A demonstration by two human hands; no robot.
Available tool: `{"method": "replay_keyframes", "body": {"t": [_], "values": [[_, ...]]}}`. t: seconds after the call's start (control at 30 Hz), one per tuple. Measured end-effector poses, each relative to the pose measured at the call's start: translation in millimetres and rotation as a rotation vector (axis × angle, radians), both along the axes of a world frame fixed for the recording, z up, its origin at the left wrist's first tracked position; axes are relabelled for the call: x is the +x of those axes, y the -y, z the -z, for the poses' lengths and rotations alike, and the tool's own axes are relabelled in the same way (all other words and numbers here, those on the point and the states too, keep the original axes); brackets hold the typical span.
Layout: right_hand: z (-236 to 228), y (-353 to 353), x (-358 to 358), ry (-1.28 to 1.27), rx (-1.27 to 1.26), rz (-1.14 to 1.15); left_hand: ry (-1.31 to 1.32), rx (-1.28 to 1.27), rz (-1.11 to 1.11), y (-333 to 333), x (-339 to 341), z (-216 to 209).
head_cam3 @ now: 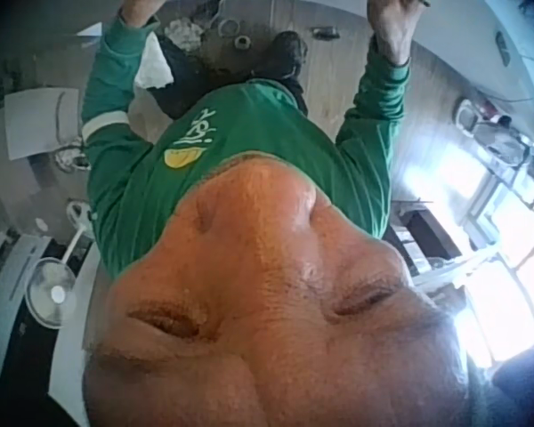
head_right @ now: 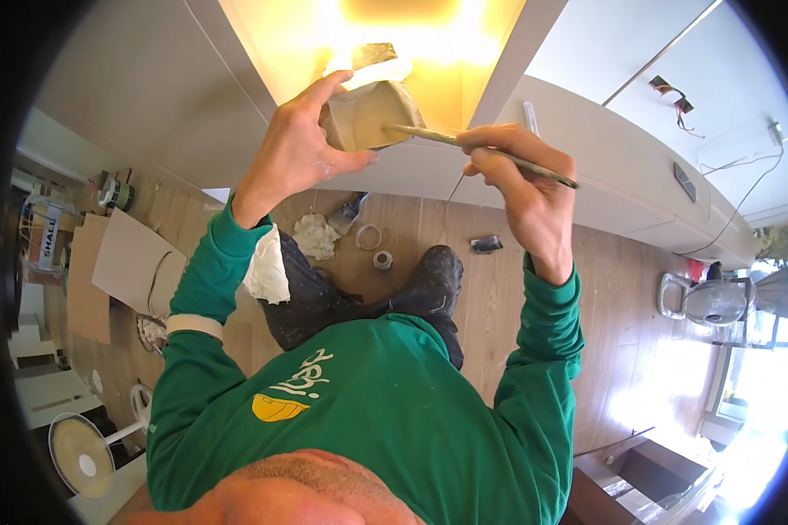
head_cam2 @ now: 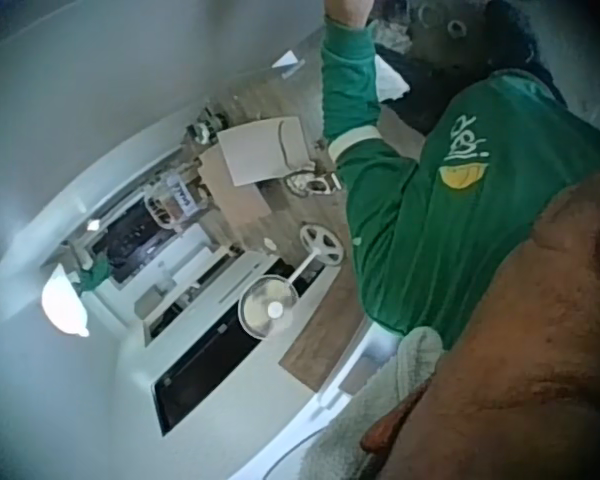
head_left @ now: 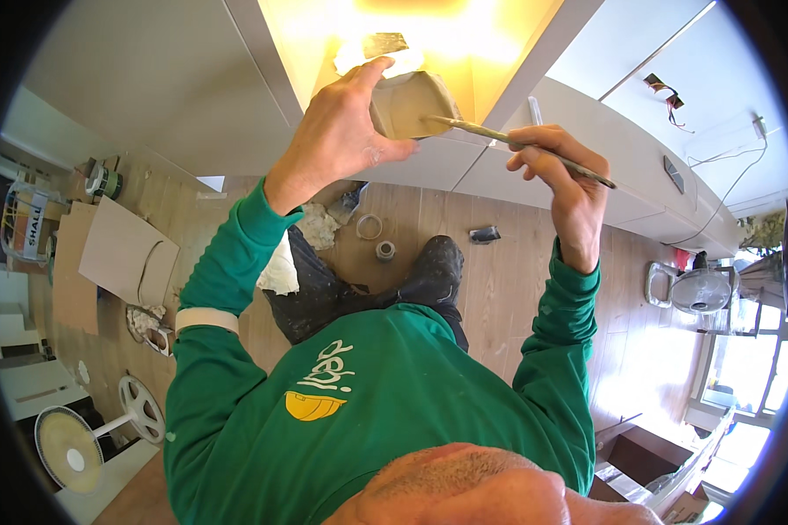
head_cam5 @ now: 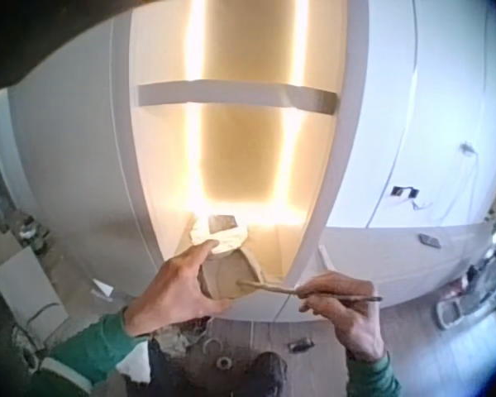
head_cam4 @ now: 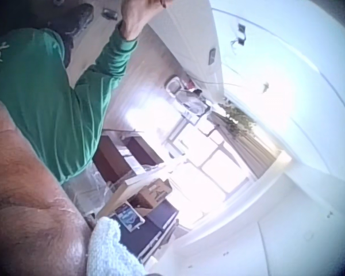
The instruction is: The person wipes the edges and surfaces of a cabinet and a built-in shelf unit using a cloth, then uses a brush to apply a liquid to the edges, and finishes by sanding the edges with a sanding block.
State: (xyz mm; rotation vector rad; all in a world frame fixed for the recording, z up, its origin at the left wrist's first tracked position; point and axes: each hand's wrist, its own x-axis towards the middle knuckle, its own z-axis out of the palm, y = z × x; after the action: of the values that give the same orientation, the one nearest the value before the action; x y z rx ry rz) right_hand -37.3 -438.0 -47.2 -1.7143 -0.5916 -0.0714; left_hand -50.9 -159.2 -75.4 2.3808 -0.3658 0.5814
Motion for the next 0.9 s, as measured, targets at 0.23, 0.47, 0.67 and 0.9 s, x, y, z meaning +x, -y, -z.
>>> {"method": "replay_keyframes", "body": {"t": [0.23,0.47,0.67,0.9], "values": [[31,25,-13,-0.065,0.139,0.075,0.045,-0.020,-0.046,10,14,9],[96,70,-13,-0.184,0.471,0.112,-0.073,-0.131,-0.092,15,37,35],[192,110,-5,-0.306,0.916,0.212,-0.215,-0.313,-0.109,28,74,74],[248,100,12,-0.498,1.199,0.216,-0.161,-0.363,-0.153,24,114,131]]}}
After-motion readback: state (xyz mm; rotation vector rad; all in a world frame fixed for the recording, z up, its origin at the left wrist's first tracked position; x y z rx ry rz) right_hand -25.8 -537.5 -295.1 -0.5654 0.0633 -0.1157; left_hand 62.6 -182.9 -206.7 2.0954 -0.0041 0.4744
